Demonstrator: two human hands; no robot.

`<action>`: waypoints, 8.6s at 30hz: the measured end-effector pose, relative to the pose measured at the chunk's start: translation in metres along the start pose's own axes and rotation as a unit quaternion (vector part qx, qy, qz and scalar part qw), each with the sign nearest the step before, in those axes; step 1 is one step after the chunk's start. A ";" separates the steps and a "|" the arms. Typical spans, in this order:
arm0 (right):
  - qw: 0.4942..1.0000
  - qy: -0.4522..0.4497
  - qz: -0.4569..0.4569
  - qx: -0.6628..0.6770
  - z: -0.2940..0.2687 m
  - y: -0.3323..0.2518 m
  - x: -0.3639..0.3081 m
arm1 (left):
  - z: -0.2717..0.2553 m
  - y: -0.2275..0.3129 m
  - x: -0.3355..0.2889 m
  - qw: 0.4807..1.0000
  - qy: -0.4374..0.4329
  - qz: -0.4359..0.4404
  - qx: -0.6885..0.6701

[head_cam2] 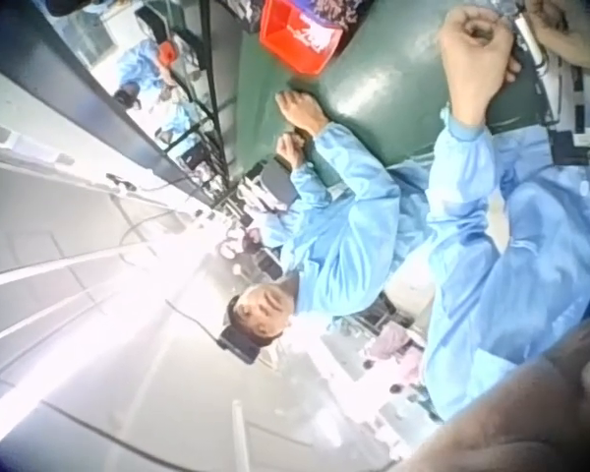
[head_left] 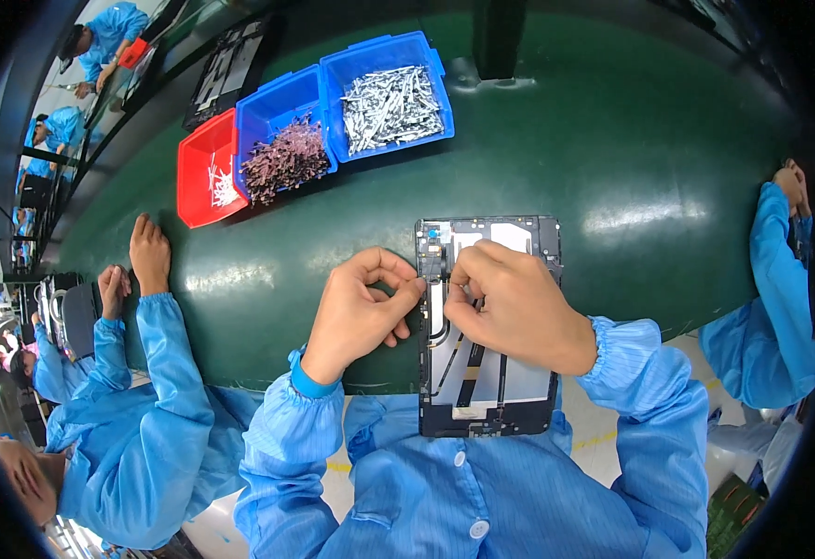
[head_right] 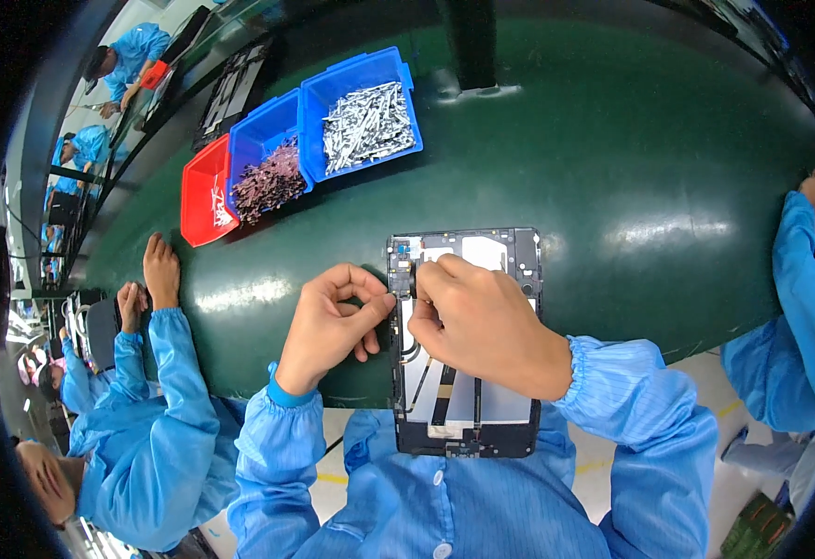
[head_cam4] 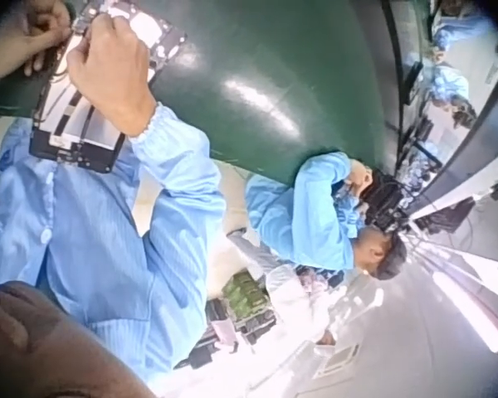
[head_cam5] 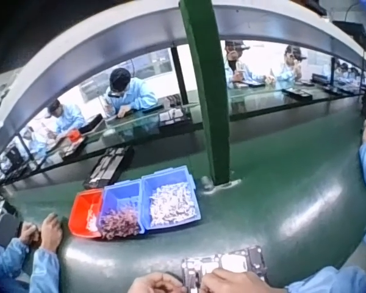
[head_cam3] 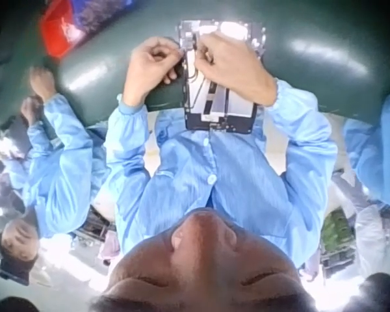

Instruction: The person assembles a tablet by hand, installing ribbon cables, component pins, and a battery into a tablet frame.

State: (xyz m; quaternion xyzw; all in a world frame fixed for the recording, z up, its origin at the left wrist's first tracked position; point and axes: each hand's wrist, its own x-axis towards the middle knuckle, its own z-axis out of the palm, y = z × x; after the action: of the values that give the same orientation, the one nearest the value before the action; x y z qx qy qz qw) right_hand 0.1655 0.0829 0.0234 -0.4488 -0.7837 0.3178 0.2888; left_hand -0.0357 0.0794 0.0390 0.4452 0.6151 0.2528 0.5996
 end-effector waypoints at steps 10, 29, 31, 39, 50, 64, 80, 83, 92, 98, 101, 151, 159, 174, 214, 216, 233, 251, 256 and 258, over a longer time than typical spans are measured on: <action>0.996 -0.051 0.044 0.063 -0.038 -0.003 0.062 | 0.000 0.000 0.010 0.999 -0.018 0.023 0.035; 0.892 -0.025 -0.212 -0.399 -0.013 0.025 0.177 | 0.002 -0.024 -0.001 0.985 0.069 0.132 -0.087; 0.899 0.012 -0.234 -0.369 -0.015 0.029 0.176 | 0.002 -0.023 -0.002 0.985 0.068 0.132 -0.089; 0.946 0.099 -0.246 -0.188 -0.034 0.028 0.160 | 0.004 -0.023 -0.003 0.985 0.068 0.128 -0.091; 0.957 -0.079 0.042 0.277 -0.031 -0.011 0.054 | 0.009 -0.013 -0.013 0.955 0.086 0.204 -0.199; 0.971 -0.034 0.007 0.235 -0.023 -0.015 0.031 | 0.017 0.003 -0.022 0.952 0.119 0.178 -0.217; 0.937 0.147 -0.055 0.312 -0.026 0.004 0.023 | -0.092 0.009 0.012 0.793 0.492 0.327 -0.150; 0.917 0.102 0.022 0.384 -0.029 0.000 0.016 | -0.145 -0.011 0.025 0.824 0.500 0.255 0.079; 0.915 0.100 0.092 0.381 -0.034 0.003 -0.032 | -0.042 -0.019 -0.049 0.991 0.078 0.084 0.066; 0.926 0.142 0.047 0.347 -0.006 0.013 -0.059 | 0.006 -0.030 -0.060 0.990 -0.048 0.098 0.087; 0.939 0.170 -0.012 0.299 0.000 0.014 -0.057 | 0.017 -0.031 -0.052 0.998 -0.029 0.058 0.019; 0.851 -0.030 -0.092 0.516 -0.062 -0.107 0.017 | 0.024 -0.006 -0.044 0.707 0.340 0.544 0.298; 0.852 -0.021 -0.093 0.515 -0.060 -0.107 0.015 | 0.025 -0.006 -0.043 0.692 0.347 0.557 0.301; 0.855 -0.023 -0.083 0.511 -0.064 -0.108 0.015 | 0.029 -0.011 -0.048 0.755 0.343 0.504 0.242; 0.802 -0.083 0.019 0.592 -0.069 -0.104 0.019 | 0.030 -0.003 -0.049 0.743 0.338 0.516 0.260; 0.799 -0.074 0.017 0.597 -0.067 -0.105 0.017 | 0.027 0.007 -0.051 0.695 0.320 0.559 0.319; 0.808 -0.059 0.006 0.586 -0.067 -0.105 0.015 | 0.031 -0.010 -0.046 0.738 0.336 0.525 0.260; 0.818 -0.037 -0.040 0.572 -0.060 -0.101 0.012 | 0.029 0.000 -0.046 0.724 0.321 0.540 0.285; 0.926 0.127 -0.047 0.353 -0.089 -0.053 0.021 | 0.022 -0.001 -0.060 0.786 0.389 0.477 0.061; 0.962 0.140 -0.024 0.234 -0.086 -0.023 0.013 | 0.017 0.002 -0.067 0.831 0.317 0.451 -0.076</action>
State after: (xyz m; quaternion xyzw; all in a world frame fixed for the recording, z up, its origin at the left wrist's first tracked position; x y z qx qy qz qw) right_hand 0.2110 0.1061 0.0977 -0.3897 -0.6501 0.4193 0.4997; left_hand -0.0268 0.0194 0.0726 0.5211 0.4813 0.6685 0.2233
